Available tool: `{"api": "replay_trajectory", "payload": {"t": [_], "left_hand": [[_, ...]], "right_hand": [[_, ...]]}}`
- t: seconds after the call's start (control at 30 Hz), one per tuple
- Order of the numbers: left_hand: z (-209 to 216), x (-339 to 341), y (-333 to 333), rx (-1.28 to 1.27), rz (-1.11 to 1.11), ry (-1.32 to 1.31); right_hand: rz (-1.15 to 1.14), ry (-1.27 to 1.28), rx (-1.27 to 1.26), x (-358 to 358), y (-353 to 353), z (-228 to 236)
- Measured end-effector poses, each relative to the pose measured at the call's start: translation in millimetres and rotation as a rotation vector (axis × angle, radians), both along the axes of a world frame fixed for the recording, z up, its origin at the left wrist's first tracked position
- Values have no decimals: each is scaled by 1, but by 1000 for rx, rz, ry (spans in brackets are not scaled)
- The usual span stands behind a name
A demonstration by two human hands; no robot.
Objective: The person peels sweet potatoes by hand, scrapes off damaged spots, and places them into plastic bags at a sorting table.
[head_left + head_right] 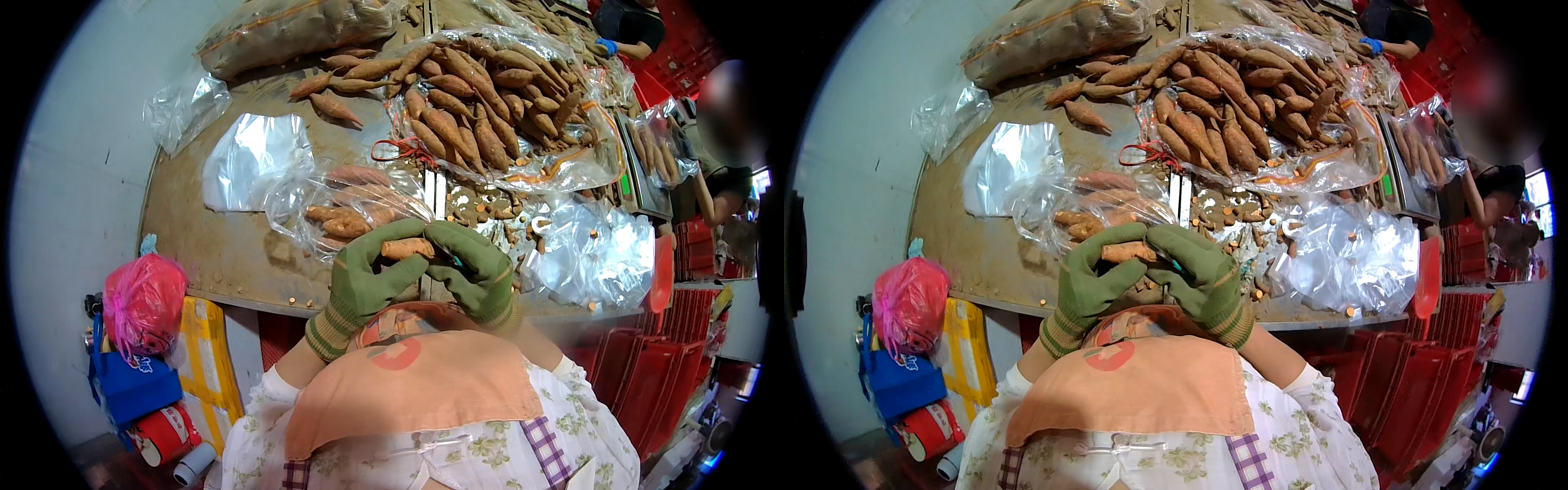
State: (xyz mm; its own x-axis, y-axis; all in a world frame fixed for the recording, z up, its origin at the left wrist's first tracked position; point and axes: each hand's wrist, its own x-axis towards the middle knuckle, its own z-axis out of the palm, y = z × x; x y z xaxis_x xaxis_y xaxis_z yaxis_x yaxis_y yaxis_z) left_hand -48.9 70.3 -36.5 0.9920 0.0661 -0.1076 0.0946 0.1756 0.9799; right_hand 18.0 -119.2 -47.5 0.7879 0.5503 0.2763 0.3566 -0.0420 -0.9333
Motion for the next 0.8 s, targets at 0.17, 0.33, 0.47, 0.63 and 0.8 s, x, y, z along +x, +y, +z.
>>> {"api": "replay_trajectory", "payload": {"t": [0.17, 0.33, 0.47, 0.63, 0.8], "left_hand": [[-6, -1, -5, 16, 43, 1], [-13, -4, -7, 2, 23, 23], [-7, -9, -9, -103, 115, 64], [-10, -11, 5, -96, 190, 52], [-18, -27, 27, -219, 255, 78]], "right_hand": [[-30, -210, 104, -2, 2, -16], [-233, -171, -6, 3, 4, -23], [-619, 188, 152, 31, -7, -42], [-724, 311, 199, 65, -57, -72], [-705, 139, 46, 54, -71, -71]]}}
